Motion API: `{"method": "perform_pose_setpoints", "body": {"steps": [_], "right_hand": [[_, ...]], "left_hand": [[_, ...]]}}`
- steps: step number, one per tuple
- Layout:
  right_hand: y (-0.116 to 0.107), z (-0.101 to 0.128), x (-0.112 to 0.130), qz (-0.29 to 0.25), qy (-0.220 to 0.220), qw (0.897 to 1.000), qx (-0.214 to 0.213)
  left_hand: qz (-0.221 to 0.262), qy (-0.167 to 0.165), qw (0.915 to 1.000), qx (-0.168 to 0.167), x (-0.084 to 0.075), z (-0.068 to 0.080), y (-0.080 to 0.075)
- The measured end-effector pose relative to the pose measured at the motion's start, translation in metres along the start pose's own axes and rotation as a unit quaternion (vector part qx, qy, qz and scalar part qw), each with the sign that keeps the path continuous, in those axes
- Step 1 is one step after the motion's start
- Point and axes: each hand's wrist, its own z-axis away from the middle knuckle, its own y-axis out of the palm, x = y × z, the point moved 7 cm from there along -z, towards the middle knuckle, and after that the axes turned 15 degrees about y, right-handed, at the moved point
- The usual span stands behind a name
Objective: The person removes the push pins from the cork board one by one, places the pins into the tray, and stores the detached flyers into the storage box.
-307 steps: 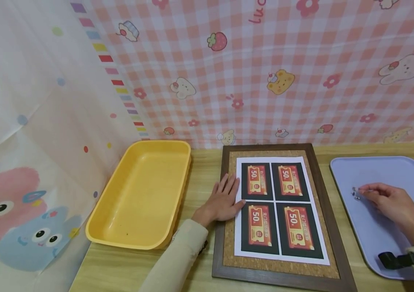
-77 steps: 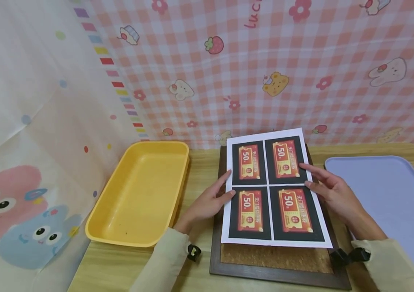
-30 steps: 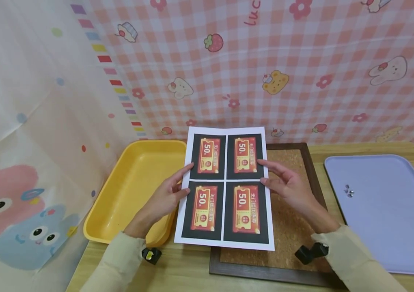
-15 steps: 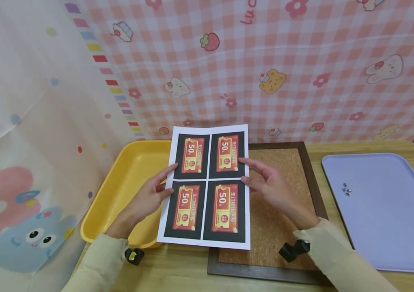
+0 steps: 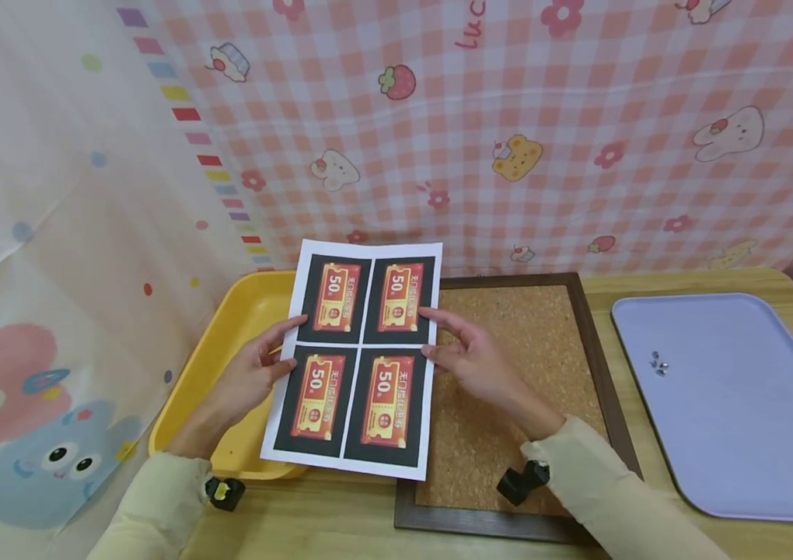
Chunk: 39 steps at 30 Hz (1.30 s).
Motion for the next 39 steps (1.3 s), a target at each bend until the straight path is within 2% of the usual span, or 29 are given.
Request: {"method": "perform_pose_setpoints", "body": {"steps": [5,13,23,34,39], "right_hand": [[0.017,-0.005,0.002,-0.021,-0.005,1.0,0.015],[0.041,-0.014,0.0,-0.022,0.002,1.0,0.006],[0.074,-0.027,0.002,-0.045,-0.014,0.998,0.045],[0.096,-0.043,-0.01,-0.042,0.029,0.998,0.028],[0.108,-0.046,-0.009,-0.06,0.024,0.997,0.038]], "left_hand": [[-0.021,-0.01,0.9996,-0.018,0.004,0.004,-0.013],[-0.021,-0.035,0.9984,-0.039,0.013,0.016,-0.034],[-0.053,-0.069,0.9932,-0.078,0.028,0.027,-0.06],[-0.09,-0.069,0.9889,-0.096,0.037,0.028,-0.076],[-0.093,-0.065,0.989,-0.095,0.041,0.029,-0.082]]}}
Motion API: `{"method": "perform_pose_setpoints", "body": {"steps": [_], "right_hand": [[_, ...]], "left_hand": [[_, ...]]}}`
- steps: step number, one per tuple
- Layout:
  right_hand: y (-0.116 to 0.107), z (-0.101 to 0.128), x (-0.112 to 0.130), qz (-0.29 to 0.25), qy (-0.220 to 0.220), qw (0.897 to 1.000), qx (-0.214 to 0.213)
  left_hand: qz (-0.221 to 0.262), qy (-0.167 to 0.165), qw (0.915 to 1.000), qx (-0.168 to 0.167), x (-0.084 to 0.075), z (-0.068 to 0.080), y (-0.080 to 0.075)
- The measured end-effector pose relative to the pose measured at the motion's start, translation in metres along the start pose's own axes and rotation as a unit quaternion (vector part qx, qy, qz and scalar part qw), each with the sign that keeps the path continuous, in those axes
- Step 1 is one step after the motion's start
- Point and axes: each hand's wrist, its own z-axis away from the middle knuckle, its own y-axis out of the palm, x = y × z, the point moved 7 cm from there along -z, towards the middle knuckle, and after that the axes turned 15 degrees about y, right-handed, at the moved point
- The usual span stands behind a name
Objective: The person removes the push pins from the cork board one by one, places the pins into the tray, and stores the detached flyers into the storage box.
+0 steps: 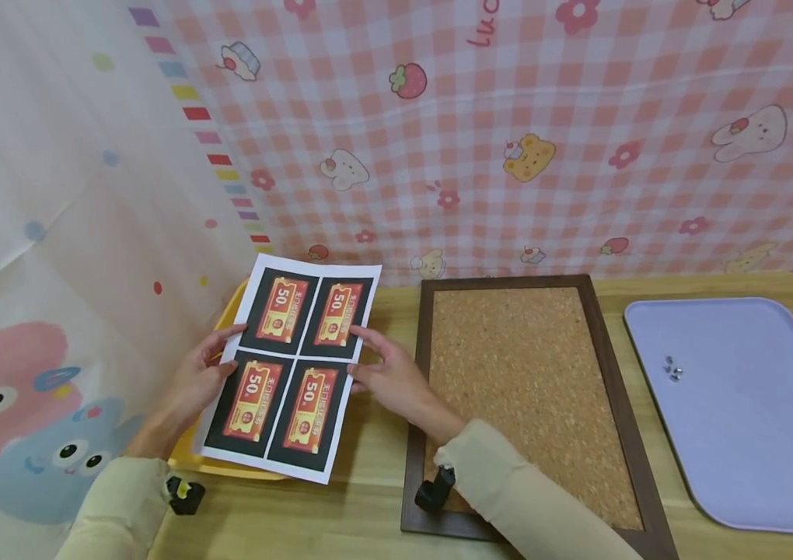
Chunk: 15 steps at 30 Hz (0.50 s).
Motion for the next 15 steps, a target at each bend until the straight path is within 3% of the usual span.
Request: {"method": "perform_pose_setpoints", "body": {"steps": [15], "right_hand": [[0.027,-0.01,-0.006,-0.021,0.0,1.0,0.023]], "left_hand": [[-0.032,-0.026,0.9991,-0.006,0.02,-0.001,-0.013]]}}
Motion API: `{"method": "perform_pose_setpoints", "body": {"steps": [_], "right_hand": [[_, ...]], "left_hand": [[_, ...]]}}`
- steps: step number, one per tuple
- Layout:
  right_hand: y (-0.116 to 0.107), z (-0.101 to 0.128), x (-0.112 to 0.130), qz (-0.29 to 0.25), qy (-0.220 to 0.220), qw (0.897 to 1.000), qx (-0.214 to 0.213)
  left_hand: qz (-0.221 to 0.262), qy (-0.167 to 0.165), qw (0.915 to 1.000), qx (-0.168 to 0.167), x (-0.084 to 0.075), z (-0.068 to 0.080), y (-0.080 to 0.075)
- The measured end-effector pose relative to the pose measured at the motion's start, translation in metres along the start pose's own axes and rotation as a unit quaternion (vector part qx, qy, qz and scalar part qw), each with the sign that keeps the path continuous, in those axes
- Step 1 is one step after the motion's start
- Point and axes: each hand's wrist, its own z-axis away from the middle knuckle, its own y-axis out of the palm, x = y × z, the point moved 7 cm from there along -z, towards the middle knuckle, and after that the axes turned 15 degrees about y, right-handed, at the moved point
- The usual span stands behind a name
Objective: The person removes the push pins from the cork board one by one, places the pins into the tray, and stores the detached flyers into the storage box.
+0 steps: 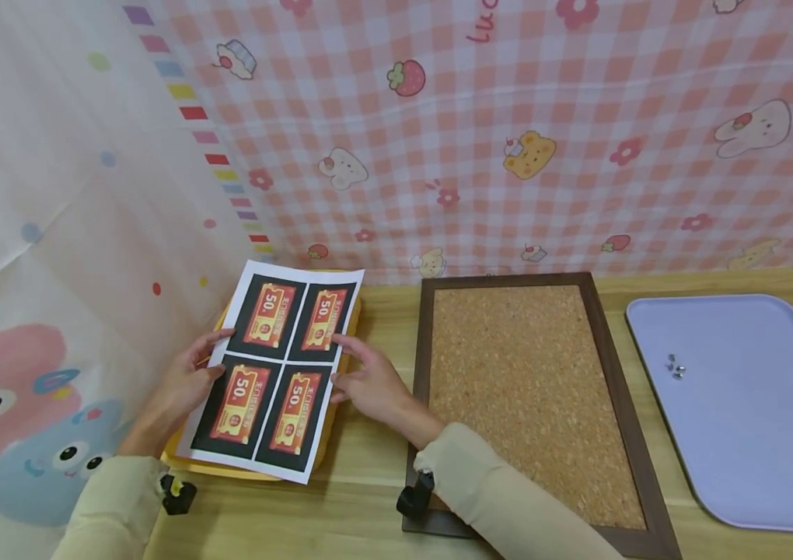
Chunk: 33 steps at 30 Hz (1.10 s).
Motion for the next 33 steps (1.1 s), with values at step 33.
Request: {"method": "perform_pose_setpoints", "body": {"steps": [33], "right_hand": [[0.028,-0.01,-0.014,0.126,0.047,0.991,0.018]], "left_hand": [[-0.009,-0.045,0.9989,0.011,0.026,-0.007,0.003]]}}
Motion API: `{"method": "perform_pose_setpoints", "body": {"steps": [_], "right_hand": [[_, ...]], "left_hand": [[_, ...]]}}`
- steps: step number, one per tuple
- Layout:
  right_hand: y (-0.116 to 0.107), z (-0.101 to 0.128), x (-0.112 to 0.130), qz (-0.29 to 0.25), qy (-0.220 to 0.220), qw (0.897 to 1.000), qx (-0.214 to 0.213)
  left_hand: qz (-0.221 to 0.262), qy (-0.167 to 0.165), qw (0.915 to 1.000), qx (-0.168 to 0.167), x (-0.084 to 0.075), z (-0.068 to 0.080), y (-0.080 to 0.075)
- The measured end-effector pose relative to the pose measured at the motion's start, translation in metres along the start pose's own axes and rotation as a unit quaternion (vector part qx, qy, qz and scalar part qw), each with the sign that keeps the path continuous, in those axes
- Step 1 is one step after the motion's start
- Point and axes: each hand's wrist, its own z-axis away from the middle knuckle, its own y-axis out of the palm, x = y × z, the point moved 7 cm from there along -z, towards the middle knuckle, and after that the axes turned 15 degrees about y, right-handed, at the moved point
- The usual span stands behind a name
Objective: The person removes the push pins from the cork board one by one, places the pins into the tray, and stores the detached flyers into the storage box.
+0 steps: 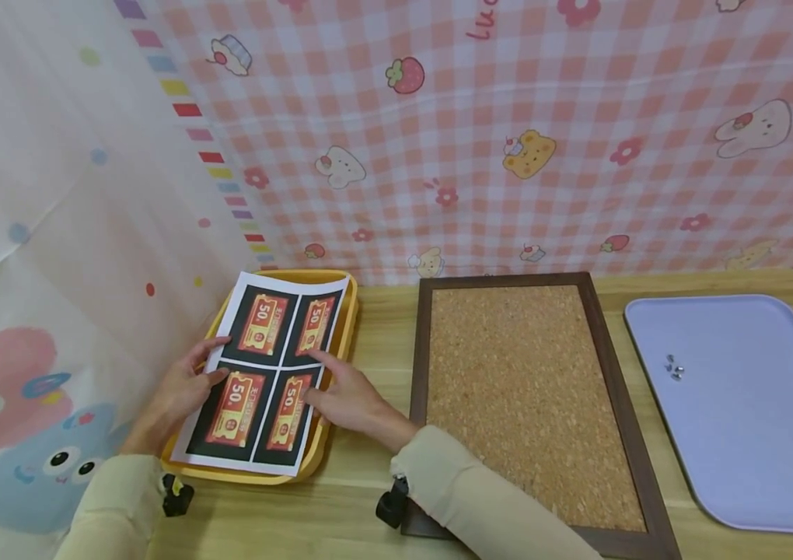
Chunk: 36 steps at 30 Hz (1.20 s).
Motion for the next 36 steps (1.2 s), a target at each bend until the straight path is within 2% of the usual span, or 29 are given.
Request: {"method": "perform_pose_setpoints", "body": {"steps": [17,30,36], "right_hand": [[0.008,0.001,0.001,0.049,-0.003,0.999,0.006],[0.007,0.001,0.001,0.05,-0.009,0.999,0.003],[0.008,0.0,0.001,0.05,-0.009,0.999,0.003]], "left_hand": [[-0.028,-0.043,0.9987,-0.003,0.008,0.002,0.007],[-0.048,-0.018,0.9985,0.02,0.009,-0.003,0.011],[-0.048,-0.02,0.9985,0.019,0.009,-0.002,0.012]]}}
